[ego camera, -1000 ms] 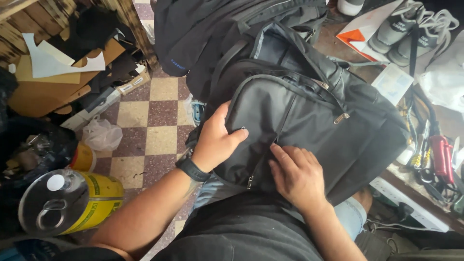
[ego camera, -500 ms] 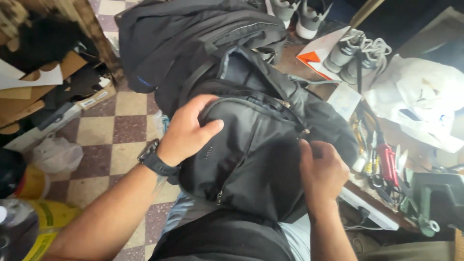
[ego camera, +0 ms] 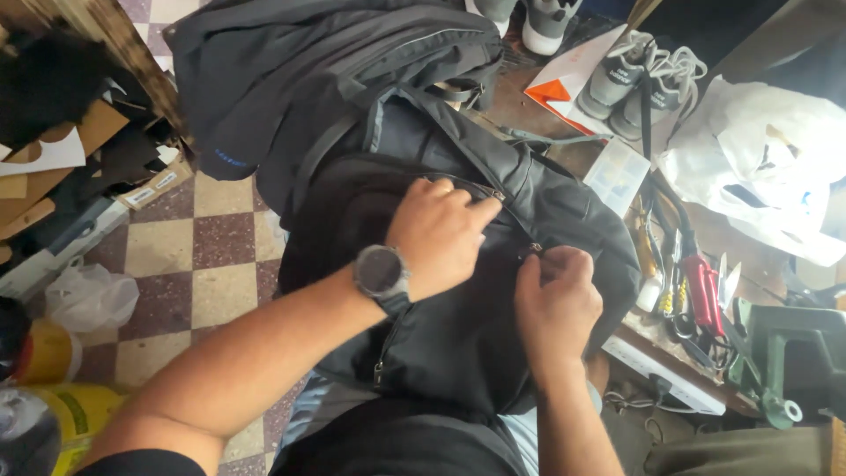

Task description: The person repairs a black backpack by using pliers to adjust a zipper and zips the compartments to check the repair.

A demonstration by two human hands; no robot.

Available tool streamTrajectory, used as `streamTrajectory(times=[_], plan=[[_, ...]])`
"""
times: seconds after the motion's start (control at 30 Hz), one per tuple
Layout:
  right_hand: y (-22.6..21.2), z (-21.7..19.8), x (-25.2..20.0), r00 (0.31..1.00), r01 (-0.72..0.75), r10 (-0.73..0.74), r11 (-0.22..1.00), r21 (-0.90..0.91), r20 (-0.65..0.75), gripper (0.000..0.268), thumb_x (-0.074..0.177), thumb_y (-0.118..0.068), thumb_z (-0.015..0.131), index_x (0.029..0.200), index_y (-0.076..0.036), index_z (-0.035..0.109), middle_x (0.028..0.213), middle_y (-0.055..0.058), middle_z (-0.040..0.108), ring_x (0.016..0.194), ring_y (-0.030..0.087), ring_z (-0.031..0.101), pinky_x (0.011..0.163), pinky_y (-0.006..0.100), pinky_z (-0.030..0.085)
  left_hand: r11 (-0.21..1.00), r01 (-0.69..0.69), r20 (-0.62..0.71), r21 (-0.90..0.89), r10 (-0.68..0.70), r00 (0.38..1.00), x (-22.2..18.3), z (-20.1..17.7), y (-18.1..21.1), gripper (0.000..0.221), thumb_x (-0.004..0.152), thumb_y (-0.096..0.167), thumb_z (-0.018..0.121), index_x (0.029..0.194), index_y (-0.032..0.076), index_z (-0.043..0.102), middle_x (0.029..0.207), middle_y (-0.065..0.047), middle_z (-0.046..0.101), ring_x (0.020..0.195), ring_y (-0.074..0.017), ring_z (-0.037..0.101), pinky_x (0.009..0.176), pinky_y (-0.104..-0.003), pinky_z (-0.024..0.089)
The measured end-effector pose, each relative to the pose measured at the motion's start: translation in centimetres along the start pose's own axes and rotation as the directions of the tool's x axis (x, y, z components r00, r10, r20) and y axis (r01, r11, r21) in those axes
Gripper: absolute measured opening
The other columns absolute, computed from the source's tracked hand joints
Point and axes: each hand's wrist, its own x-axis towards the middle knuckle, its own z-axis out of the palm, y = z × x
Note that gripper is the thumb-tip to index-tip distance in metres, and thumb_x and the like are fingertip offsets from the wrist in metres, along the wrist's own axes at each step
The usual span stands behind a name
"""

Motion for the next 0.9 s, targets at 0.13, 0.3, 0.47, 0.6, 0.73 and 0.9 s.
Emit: streamTrajectory(times=[0.13,0.3,0.47,0.6,0.73,0.9], plan=[[-2.0,-1.4,-0.2,0.991,-0.123,0.106,0.962,0.246,0.079,0.043,0.091,-0.031,0.083,0.121,-0.014,0.059,0.091,0.006,0.082,0.08,0.031,0.079,0.069,0.045,0.061,0.997,-0.002,0.114,-0.079,0.011,0.993,1.1,0.9,1.6,0.049,0.094,0.024,0.062,0.144,0.021,0.064,0.091,-0.012,0.075,0.096,-0.0349,0.072,0.09,-0.05,0.054],[-2.3,-0.3,0.4,0.983,-0.141,0.128,0.985,0.102,0.129,0.053,0.087,-0.037,0.088,0.124,-0.015,0.057,0.092,-0.001,0.083,0.08,0.021,0.08,0.076,0.043,0.062,0.987,0.019,0.062,-0.159,-0.009,0.998,1.5,3.1,1.9,0.047,0.094,0.026,0.063,0.14,0.025,0.063,0.093,-0.009,0.074,0.095,-0.037,0.074,0.087,-0.048,0.056],[-1.7,-1.0,0.2,0.995,-0.103,0.099,0.962,0.254,0.028,0.042,0.089,-0.024,0.084,0.121,-0.012,0.06,0.088,0.005,0.082,0.079,0.028,0.079,0.068,0.041,0.061,0.955,0.077,0.114,-0.287,-0.045,0.992,1.6,1.9,2.5,0.044,0.096,0.023,0.063,0.14,0.025,0.065,0.1,-0.011,0.077,0.098,-0.0369,0.075,0.088,-0.048,0.057],[-0.8,-1.4,0.1,0.984,0.088,-0.044,0.962,0.258,-0.172,0.02,0.093,-0.012,0.079,0.112,-0.014,0.076,0.09,0.004,0.08,0.083,0.03,0.079,0.069,0.037,0.062,0.926,0.105,0.151,-0.363,-0.053,0.987,2.0,1.8,3.1,0.04,0.094,0.026,0.067,0.133,0.028,0.071,0.096,-0.006,0.08,0.097,-0.0346,0.076,0.09,-0.048,0.055],[0.2,-1.0,-0.2,0.959,0.157,-0.112,0.975,0.16,-0.26,0.026,0.087,-0.013,0.088,0.111,-0.017,0.082,0.095,0.002,0.077,0.088,0.028,0.078,0.071,0.037,0.063,0.927,0.127,0.12,-0.354,-0.089,0.989,2.1,2.8,3.5,0.038,0.091,0.026,0.072,0.128,0.032,0.073,0.096,-0.001,0.081,0.098,-0.0315,0.076,0.09,-0.044,0.054],[-0.5,-2.7,0.3,0.995,0.013,0.012,0.967,0.253,-0.099,0.008,0.101,-0.02,0.08,0.104,-0.013,0.082,0.081,0.008,0.076,0.081,0.035,0.076,0.064,0.043,0.06,0.877,0.173,0.03,-0.448,-0.178,0.984,1.9,3.6,3.7,0.028,0.091,0.021,0.074,0.117,0.029,0.08,0.091,0.002,0.083,0.09,-0.0276,0.077,0.089,-0.041,0.055]])
